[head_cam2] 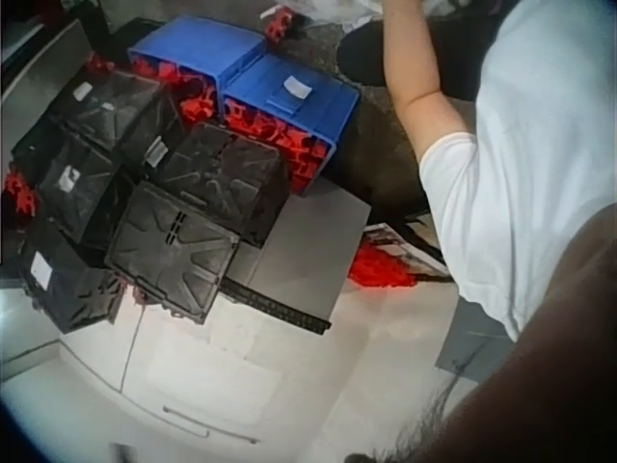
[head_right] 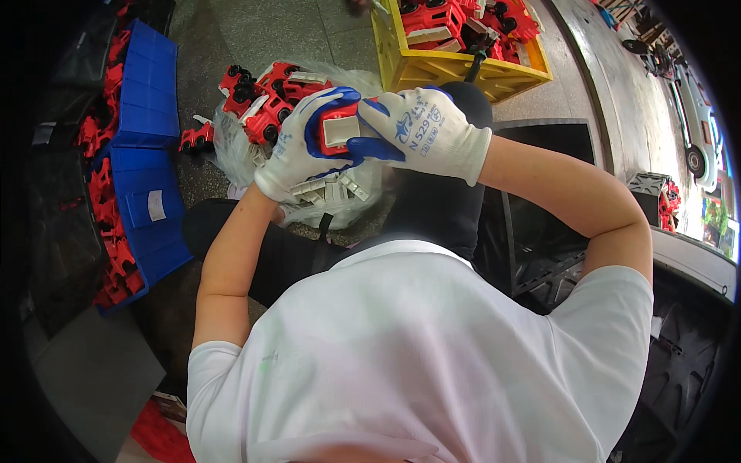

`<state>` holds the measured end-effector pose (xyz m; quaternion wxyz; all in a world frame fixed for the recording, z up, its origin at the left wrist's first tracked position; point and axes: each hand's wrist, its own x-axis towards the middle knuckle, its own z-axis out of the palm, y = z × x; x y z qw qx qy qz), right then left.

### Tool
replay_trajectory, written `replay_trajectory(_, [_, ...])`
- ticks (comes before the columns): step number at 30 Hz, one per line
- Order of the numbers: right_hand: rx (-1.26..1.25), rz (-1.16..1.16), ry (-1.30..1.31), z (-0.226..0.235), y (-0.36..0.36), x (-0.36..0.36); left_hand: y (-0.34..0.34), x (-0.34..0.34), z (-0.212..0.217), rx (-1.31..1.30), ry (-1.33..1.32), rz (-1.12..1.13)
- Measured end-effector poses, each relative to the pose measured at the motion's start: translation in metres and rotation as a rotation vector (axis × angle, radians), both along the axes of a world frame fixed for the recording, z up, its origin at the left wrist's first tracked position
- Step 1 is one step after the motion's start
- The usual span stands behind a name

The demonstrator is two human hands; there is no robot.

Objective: The person assembles toy cars by screwing the toy car base to the toy car body with a screwdriver.

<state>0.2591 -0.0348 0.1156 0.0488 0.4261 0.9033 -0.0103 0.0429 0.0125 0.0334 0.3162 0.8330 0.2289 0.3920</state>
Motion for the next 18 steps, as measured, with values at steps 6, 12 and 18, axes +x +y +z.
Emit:
replay_trajectory(6, [0.119,0.118,-0.110,0.025,0.006,-0.013,-0.004,-0.004,0.000,-0.026,-0.047,0.025])
replay_trajectory(12, [0.083,0.058,-0.126,0.046,0.007,-0.021,-0.004,-0.004,0.004,0.054,-0.064,0.079])
replay_trajectory(18, [0.004,0.029,0.407,-0.031,0.022,-0.016,-0.006,-0.014,-0.014,-0.562,-0.126,0.070])
